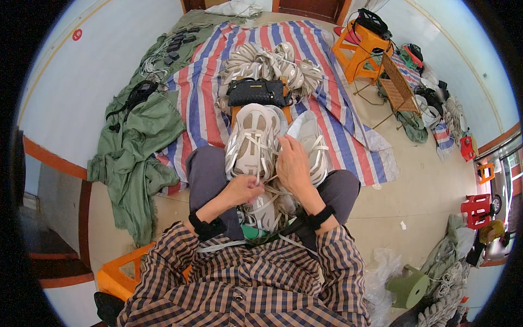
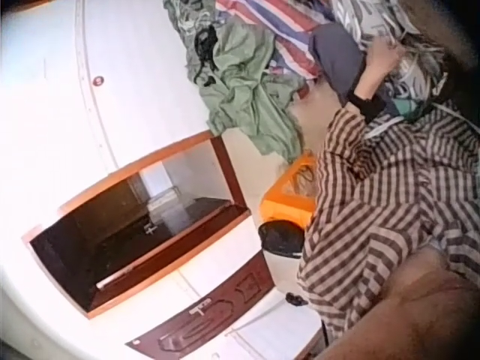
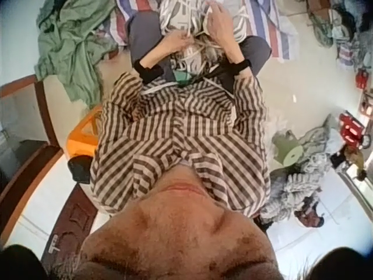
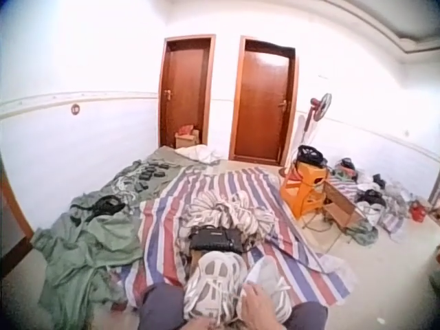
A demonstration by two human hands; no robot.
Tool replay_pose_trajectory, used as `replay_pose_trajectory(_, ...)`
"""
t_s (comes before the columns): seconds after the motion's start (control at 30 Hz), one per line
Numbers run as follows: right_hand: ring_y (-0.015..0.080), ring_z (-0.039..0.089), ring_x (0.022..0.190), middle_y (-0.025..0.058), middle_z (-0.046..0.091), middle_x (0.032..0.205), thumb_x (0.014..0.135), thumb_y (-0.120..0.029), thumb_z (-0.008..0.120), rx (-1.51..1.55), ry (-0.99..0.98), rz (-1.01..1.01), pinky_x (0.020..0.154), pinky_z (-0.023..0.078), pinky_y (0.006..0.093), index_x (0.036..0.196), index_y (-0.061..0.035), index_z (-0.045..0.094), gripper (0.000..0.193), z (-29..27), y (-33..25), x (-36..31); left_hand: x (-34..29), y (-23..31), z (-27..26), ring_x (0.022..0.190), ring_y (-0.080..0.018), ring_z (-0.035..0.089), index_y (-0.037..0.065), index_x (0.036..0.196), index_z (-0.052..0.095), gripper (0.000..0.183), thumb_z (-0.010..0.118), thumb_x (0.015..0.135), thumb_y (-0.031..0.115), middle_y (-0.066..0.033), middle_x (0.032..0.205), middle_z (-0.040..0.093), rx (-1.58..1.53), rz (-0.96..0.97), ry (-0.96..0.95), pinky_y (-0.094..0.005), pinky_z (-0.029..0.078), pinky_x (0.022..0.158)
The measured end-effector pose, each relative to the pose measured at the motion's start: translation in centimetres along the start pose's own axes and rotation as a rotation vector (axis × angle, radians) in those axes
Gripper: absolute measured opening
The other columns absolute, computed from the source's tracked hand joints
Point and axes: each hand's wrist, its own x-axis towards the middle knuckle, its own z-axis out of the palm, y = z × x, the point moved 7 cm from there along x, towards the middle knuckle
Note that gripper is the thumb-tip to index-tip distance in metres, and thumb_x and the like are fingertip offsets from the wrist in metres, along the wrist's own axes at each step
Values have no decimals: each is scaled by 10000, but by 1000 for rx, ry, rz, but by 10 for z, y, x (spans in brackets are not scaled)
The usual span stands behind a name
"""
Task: The recorder is threading laces into a white sneaker while sitting in a manufacturing environment.
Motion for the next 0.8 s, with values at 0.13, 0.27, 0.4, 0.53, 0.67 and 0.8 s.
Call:
replay_pose_trajectory(0.13,367,623,807,159,643,881,855,-180,503,-215,-375,21,737,469,462,1205,-41,460,379,37,13,-5,-14,15,-6,505,-162,562,23,891,658,179,631,798,174,-71,644,619,304,25,70,-297,452,521)
replay_pose_trajectory(0.27,389,600,678,202,611,721,865,-130,486,-68,-524,131,636,469,458,1222,-65,461,364,20,-9,-6,-48,31,-50,886,-169,577,103,915,706,140,622,844,190,-88,932,643,268,353,149,-275,450,749)
replay_pose_trajectory(0.4,401,595,711,233,614,805,871,-107,503,159,-499,72,635,466,446,1164,-57,513,298,-18,-45,-6,-76,57,-83,854,-164,564,31,1078,596,271,569,903,236,-68,996,577,-536,334,-60,-288,465,808)
replay_pose_trajectory(0.53,314,619,679,186,625,821,864,-48,525,345,-429,-133,621,486,380,1111,-45,588,254,-60,-87,-21,-105,60,-109,760,-141,563,34,1343,365,419,442,953,165,-64,1011,559,-1151,474,-270,-282,494,716)
replay_pose_trajectory(0.67,186,620,638,114,637,796,874,-30,529,586,-504,135,590,486,286,1068,-15,618,214,-110,-87,-38,-143,75,-143,645,-92,520,47,1388,301,450,409,957,119,-48,882,556,-1474,594,-245,-231,448,557)
replay_pose_trajectory(0.8,101,587,623,55,634,796,899,-54,523,790,-124,405,536,453,205,1036,19,631,189,-165,-30,-60,-162,60,-185,492,-45,409,61,1435,214,510,378,952,63,-23,779,508,-1422,629,-9,-188,347,434)
